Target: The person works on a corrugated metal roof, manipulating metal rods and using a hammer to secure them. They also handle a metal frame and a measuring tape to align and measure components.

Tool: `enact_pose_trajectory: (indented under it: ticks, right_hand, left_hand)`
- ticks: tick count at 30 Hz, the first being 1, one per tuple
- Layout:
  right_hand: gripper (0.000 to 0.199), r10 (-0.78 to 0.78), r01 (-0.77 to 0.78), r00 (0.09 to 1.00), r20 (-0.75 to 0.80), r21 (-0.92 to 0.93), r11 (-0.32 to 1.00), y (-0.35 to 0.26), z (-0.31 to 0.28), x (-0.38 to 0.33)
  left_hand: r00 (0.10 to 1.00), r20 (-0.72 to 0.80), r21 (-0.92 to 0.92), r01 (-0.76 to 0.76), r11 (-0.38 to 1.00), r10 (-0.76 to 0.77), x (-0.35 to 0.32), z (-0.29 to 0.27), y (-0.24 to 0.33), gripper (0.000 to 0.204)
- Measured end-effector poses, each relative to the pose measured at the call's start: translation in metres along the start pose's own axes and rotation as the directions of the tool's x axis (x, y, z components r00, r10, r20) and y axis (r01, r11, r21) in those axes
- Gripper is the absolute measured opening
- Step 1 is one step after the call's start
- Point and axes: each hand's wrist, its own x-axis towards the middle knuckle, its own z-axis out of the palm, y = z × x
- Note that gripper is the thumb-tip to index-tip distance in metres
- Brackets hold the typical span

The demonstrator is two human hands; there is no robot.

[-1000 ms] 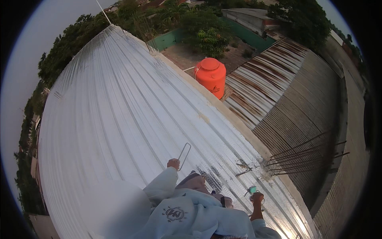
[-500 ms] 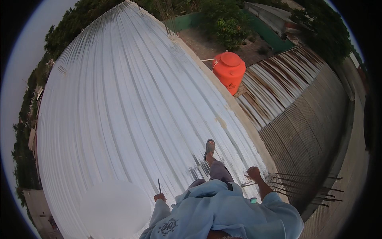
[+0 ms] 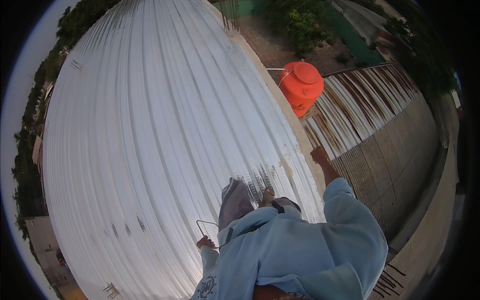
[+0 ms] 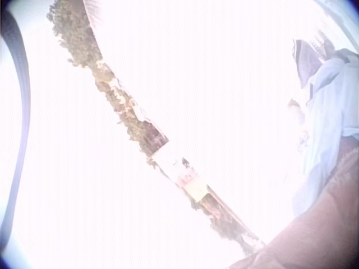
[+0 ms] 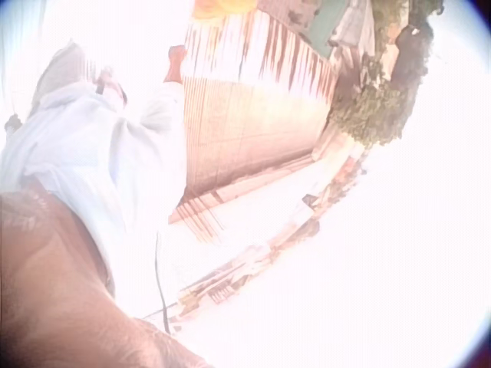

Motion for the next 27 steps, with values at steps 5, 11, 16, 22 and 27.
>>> enact_pose_trajectory:
  ticks: [5,11,16,22,27]
  right_hand:
    - [0.03,0.043,0.164,0.942,-0.332,0.57,0.805,-0.18,-0.144,0.123]
    - [0.035,-0.08,0.158,0.984,-0.157,0.59,0.792,-0.358,-0.177,0.147]
    - [0.033,0.083,-0.044,0.995,-0.061,0.477,0.878,-0.307,-0.091,0.139]
    - [0.013,0.499,-0.632,0.764,0.408,0.627,0.456,-0.278,-0.095,0.136]
    - [0.02,0.57,-0.679,0.73,0.377,0.493,0.543,-0.296,-0.179,0.286]
  left_hand:
    - [0.95,0.207,-0.067,-0.227,0.972,0.236,0.062,0.074,0.106,0.019]
    - [0.938,0.332,0.28,-0.194,0.94,0.095,0.177,0.11,0.294,0.016]
    - [0.989,0.141,0.404,-0.099,0.909,0.045,0.179,0.214,0.498,0.02]
    - [0.952,0.295,0.161,-0.133,0.978,0.081,0.166,0.336,0.717,0.013]
    - [0.879,0.37,-0.206,-0.238,0.949,0.301,0.122,0.479,0.867,0.016]
